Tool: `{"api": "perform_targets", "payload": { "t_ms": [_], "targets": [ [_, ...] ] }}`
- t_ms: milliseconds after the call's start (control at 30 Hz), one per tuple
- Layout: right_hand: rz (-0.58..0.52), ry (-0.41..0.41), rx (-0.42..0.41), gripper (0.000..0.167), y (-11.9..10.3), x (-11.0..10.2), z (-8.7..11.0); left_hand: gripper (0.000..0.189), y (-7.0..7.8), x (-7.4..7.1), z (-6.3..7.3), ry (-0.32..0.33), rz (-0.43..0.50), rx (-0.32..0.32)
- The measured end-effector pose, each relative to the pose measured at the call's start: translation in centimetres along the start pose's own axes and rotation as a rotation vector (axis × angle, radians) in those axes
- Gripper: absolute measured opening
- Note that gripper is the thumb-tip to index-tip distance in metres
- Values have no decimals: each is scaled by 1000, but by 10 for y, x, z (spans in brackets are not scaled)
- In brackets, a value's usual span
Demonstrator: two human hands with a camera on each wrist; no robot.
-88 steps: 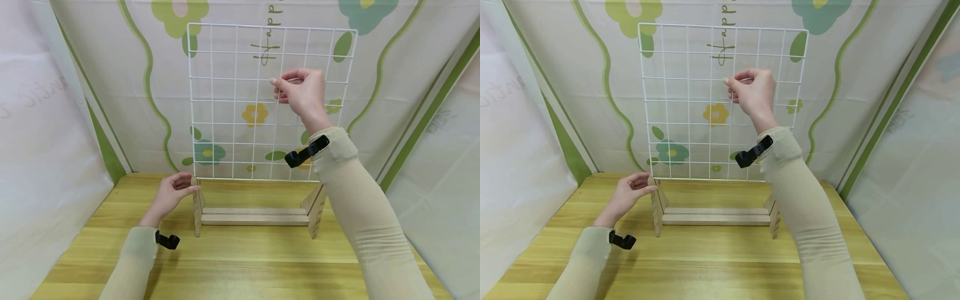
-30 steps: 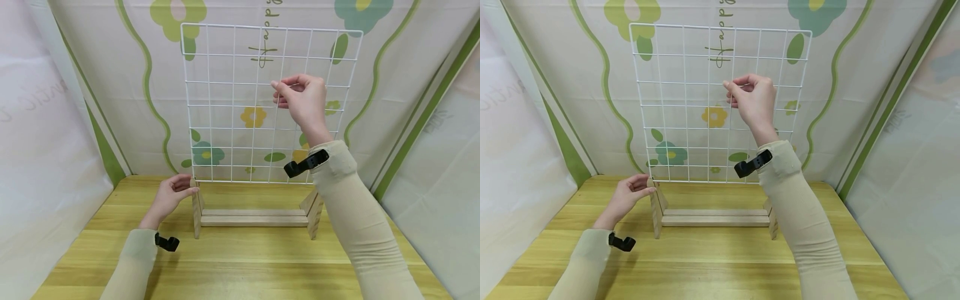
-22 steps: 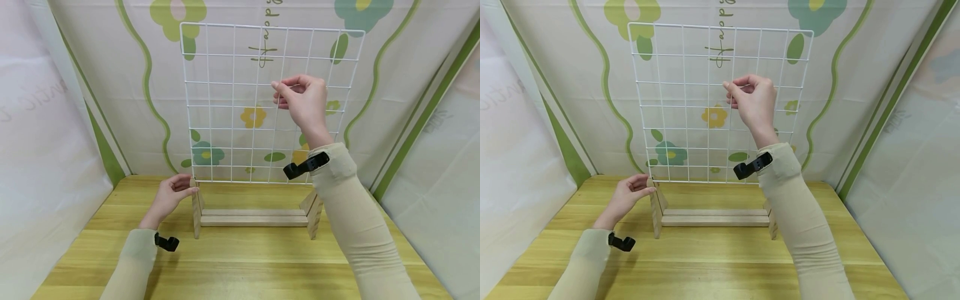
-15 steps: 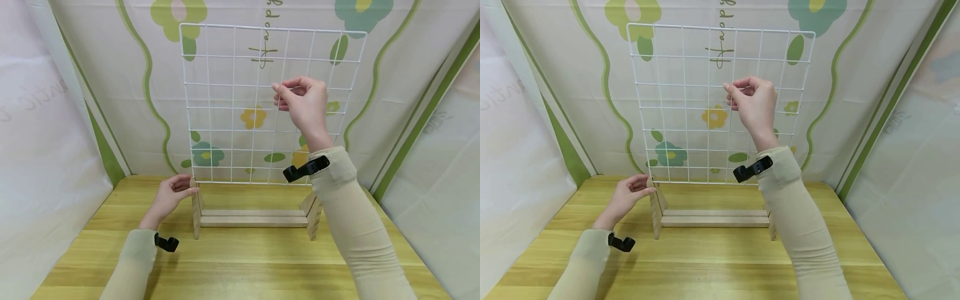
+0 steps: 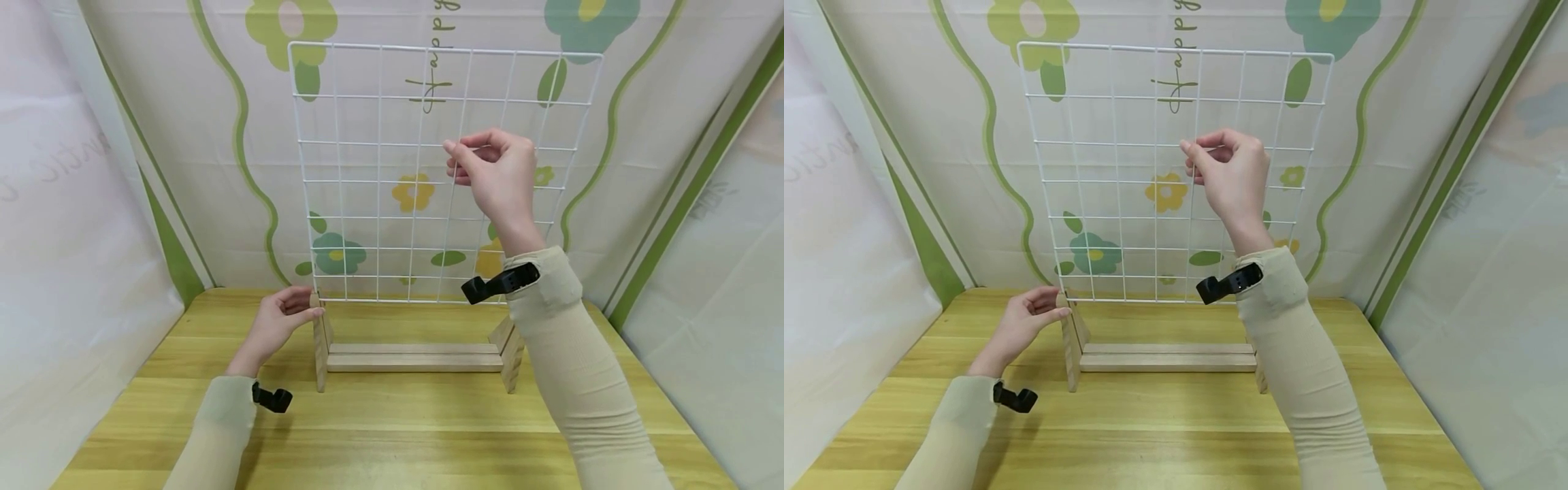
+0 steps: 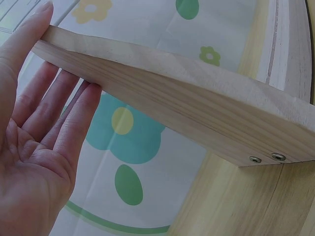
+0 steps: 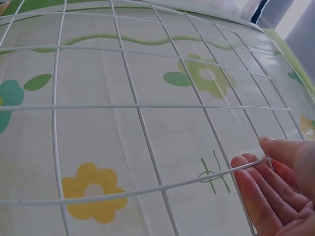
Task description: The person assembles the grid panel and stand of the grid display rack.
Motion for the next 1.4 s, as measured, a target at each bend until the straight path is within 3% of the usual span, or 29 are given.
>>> {"api": "perform_targets", "payload": {
  "t_ms": [533,1400],
  "targets": [
    [-36,4,-5,27,-1,-1,9,51,-2,-1,-1,-15,20,8],
    [-39,26,-86,25,4,-1,20,50,-2,-1,-1,-10,17,-4]
  ]
}}
Point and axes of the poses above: each hand's wrist, its own z-axis away from the middle knuckle, its own x-axis out of the palm, y = z × x, the point moved 1 cm from there along -z, towards the middle knuckle, and after that the axes turned 7 degrees about z, right-handed, at the moved point
